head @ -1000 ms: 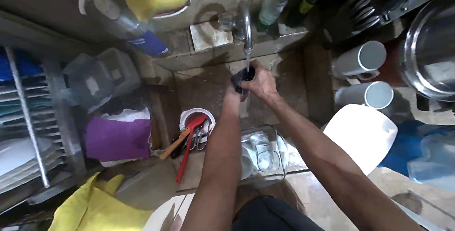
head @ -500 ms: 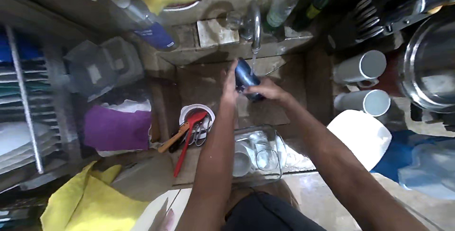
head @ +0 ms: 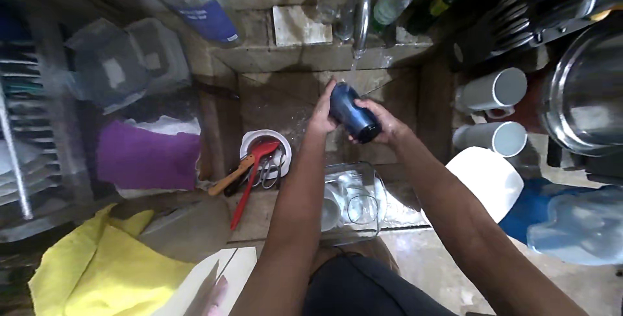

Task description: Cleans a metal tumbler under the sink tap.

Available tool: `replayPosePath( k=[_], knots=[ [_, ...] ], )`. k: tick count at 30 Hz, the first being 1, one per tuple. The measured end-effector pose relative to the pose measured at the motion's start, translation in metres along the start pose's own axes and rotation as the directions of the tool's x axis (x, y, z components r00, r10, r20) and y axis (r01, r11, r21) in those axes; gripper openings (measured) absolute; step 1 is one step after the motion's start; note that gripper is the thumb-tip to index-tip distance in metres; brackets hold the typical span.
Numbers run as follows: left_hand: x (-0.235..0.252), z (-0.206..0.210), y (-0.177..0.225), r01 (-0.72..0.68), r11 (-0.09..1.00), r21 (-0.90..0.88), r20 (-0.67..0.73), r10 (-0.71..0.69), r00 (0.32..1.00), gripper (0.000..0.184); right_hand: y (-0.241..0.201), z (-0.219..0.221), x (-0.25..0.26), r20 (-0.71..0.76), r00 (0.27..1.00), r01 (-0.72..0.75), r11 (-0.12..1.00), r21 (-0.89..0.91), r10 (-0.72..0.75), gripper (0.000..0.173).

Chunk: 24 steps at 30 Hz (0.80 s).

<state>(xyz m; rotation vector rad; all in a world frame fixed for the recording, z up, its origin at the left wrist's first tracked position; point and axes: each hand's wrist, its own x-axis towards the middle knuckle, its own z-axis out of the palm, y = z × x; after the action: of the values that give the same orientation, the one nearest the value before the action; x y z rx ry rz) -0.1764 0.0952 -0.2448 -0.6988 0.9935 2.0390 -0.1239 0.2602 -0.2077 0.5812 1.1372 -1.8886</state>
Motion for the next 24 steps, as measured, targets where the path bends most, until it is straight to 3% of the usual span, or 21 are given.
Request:
replayPosePath(
  k=[1,3,5,7,9,12,14,16,18,20,22,24],
  knots=[
    [0.0,0.001,-0.002,-0.022,1.0,0.003,-0.016,0.022,1.0,0.063,0.002,-0.001,0.001,-0.007,1.0,0.005,1.0,-0.011,-0.005,0.057],
    [0.0,0.007,-0.006,-0.078,0.995,0.057,-0.107,0.084,0.991,0.061,0.0,0.006,0.001,-0.156,0.984,0.041,0.965,-0.26,-0.084,0.06],
    [-0.001,0.012,-0.008,-0.095,0.983,0.158,-0.174,0.123,0.977,0.061,-0.005,0.014,0.004,-0.321,0.931,-0.047,0.813,-0.58,-0.176,0.08],
    [-0.006,0.011,-0.006,-0.109,0.971,0.212,-0.14,0.14,0.98,0.062,-0.008,0.019,0.008,-0.37,0.905,-0.119,0.711,-0.693,-0.209,0.094],
    [-0.009,0.007,-0.002,-0.155,0.967,0.203,-0.024,0.163,0.986,0.055,-0.012,0.017,0.002,-0.313,0.932,-0.059,0.776,-0.628,-0.183,0.079],
    [-0.013,0.004,0.005,-0.123,0.99,0.067,0.081,0.117,0.99,0.047,-0.003,0.013,-0.008,-0.048,0.989,0.132,0.973,-0.19,-0.143,0.048],
    [-0.012,0.008,0.009,-0.107,0.994,0.03,0.082,0.104,0.991,0.046,0.004,0.008,-0.001,0.093,0.979,0.178,0.984,0.016,-0.179,0.048],
    [-0.013,0.001,0.013,-0.13,0.99,0.062,0.081,0.125,0.989,0.045,0.006,0.011,0.007,0.11,0.976,0.185,0.982,0.032,-0.188,0.048],
    [-0.009,-0.003,0.016,-0.131,0.979,0.157,0.025,0.129,0.991,0.051,0.003,0.014,0.01,-0.065,0.969,0.229,0.968,-0.1,-0.236,0.053],
    [-0.017,0.005,0.018,-0.158,0.953,0.257,-0.06,0.179,0.982,0.05,-0.001,0.014,0.014,-0.277,0.906,0.212,0.91,-0.356,-0.32,0.073],
    [-0.029,0.017,0.018,-0.171,0.929,0.329,-0.099,0.214,0.972,0.05,-0.002,0.013,0.022,-0.35,0.851,0.101,0.777,-0.622,-0.391,0.096],
    [-0.033,0.024,0.01,-0.252,0.888,0.385,-0.104,0.313,0.944,0.05,0.0,0.017,0.025,-0.381,0.809,-0.011,0.637,-0.771,-0.448,0.107]
  ],
)
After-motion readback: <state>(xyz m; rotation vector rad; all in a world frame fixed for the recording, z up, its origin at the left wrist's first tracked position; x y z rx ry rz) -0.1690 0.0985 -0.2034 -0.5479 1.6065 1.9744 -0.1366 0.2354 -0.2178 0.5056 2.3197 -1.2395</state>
